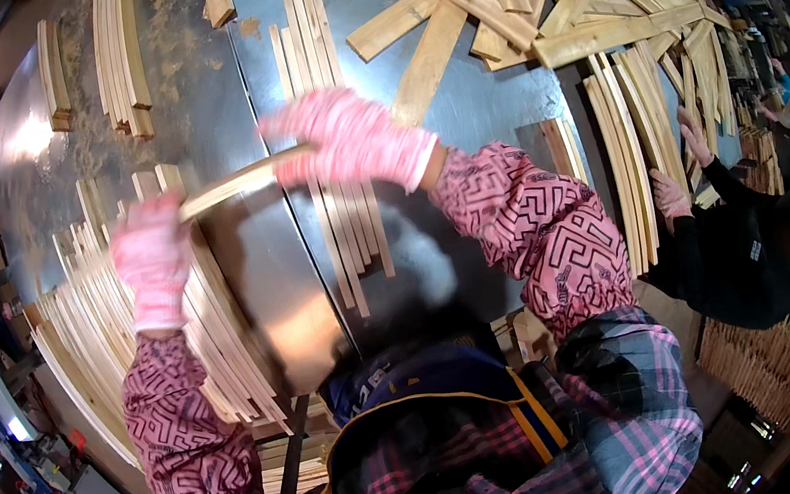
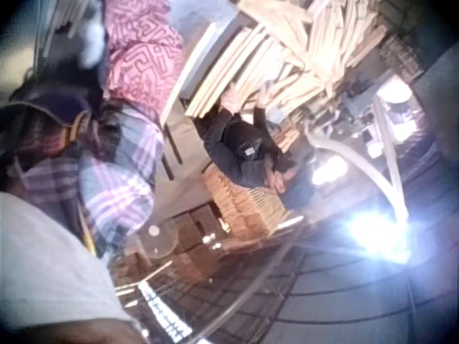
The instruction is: The person sorts a large pile of wooden slats on a metal table. They pick up individual pieces, inspect them, and arrange them into neat stacks. The person wears pink gloves and a plaid shirt while working in a workshop environment.
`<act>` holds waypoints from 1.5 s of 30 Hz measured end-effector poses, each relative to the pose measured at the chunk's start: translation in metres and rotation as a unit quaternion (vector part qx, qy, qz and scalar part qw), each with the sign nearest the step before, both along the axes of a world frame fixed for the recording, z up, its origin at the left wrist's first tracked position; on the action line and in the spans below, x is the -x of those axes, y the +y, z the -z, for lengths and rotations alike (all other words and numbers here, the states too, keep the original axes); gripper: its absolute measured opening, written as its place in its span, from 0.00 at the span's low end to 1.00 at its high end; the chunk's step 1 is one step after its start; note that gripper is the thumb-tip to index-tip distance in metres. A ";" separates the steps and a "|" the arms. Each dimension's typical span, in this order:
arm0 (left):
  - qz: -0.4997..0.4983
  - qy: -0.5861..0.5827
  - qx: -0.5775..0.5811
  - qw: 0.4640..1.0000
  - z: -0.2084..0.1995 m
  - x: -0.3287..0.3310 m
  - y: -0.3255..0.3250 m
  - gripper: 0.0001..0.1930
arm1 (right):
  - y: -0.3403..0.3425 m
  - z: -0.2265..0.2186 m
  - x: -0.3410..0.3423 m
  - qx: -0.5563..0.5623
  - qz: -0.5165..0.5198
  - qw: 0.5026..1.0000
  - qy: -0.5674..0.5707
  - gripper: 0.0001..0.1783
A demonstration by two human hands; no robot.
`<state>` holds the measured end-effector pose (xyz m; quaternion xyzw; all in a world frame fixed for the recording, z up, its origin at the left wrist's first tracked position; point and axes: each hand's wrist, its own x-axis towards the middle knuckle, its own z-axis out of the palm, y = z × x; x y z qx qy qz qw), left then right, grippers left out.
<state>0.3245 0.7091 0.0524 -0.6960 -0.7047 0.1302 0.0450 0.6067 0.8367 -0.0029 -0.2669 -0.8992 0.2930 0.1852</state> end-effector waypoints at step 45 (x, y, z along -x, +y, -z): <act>-0.326 -0.459 0.228 0.794 0.182 -0.113 -0.005 0.43 | -0.103 0.150 -0.106 0.204 0.143 0.939 -0.237 0.40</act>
